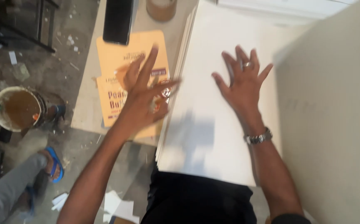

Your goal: Inspecting and sorting large white paper sheets on a work table.

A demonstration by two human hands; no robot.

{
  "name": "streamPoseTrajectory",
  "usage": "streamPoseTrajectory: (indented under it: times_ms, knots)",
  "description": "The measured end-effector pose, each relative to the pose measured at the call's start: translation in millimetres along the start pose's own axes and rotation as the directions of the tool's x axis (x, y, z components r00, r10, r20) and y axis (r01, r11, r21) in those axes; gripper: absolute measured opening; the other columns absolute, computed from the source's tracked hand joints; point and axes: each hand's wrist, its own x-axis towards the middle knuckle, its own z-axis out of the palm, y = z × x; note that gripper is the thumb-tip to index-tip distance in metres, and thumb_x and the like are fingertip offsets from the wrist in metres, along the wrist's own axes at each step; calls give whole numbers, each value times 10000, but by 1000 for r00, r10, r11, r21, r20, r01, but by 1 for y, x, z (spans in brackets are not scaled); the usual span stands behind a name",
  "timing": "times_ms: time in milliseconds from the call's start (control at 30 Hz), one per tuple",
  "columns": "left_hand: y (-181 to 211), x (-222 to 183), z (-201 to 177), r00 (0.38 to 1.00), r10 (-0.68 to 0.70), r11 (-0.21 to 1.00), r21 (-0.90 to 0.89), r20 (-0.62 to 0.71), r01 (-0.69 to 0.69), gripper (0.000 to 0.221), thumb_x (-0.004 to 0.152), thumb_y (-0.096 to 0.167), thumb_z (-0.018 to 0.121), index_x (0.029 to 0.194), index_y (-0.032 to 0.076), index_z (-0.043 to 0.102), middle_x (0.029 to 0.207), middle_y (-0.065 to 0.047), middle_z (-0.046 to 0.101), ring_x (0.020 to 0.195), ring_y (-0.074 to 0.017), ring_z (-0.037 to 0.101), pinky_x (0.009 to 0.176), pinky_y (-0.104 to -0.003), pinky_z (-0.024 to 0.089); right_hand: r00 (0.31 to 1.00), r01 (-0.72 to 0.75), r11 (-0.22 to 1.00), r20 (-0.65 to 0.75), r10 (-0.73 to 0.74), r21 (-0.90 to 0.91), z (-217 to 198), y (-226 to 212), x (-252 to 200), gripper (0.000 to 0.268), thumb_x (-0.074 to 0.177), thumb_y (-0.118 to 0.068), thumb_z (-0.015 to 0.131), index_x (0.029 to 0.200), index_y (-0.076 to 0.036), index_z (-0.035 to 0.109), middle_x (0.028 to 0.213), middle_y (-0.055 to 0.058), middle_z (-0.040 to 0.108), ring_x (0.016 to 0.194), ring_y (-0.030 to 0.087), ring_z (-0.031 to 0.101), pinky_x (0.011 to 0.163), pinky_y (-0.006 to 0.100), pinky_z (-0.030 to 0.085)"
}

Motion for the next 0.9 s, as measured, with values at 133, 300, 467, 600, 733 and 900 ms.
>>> streamPoseTrajectory:
  times_ms: [133,300,467,600,733,900]
  knots:
    - [-57,106,24,989,124,986,121,-77,-114,551,810,162,804,1347,285,777,1764,-100,99,1583,-429,136,1292,-577,145,1000,-19,1000,-7,19,-10,-4,-4,-1,599,975,-567,659,1476,-247,583,1616,100,425,1548,410,216,1154,784,-34]
    - [-106,176,45,984,164,965,218,-70,-145,457,788,163,801,1228,283,833,1756,-89,99,1548,-441,127,1231,-574,75,1000,10,998,3,-9,-62,2,-1,-1,633,921,-590,669,1444,-242,598,1586,99,443,1512,429,237,1122,812,16]
    - [-127,184,58,989,143,959,254,-45,-127,411,797,155,773,1183,281,842,1779,-72,97,1570,-434,127,1250,-574,88,1000,26,998,-17,-27,-55,-1,-3,-2,628,907,-573,712,1425,-234,606,1573,101,451,1505,441,257,1103,847,52]
    - [-128,173,56,988,151,963,232,-39,-138,338,801,115,764,1065,300,865,1786,-16,147,1598,-409,145,1275,-573,78,997,48,998,-52,-50,-34,-1,-4,-1,628,892,-558,747,1413,-235,612,1564,105,457,1494,453,282,1098,861,50]
    - [-129,178,52,994,108,985,141,-34,-102,418,714,77,717,1035,301,865,1769,-1,177,1606,-373,182,1285,-544,103,998,41,999,-44,-42,-23,-5,-6,2,642,871,-550,745,1408,-224,612,1553,121,458,1482,471,290,1088,867,54]
    - [-139,193,53,984,171,953,263,-45,-153,436,780,75,729,1107,322,877,1780,-39,142,1609,-388,125,1285,-578,65,999,38,998,-16,-38,-45,-5,-6,0,632,884,-547,743,1411,-221,615,1548,127,468,1477,478,294,1077,872,64]
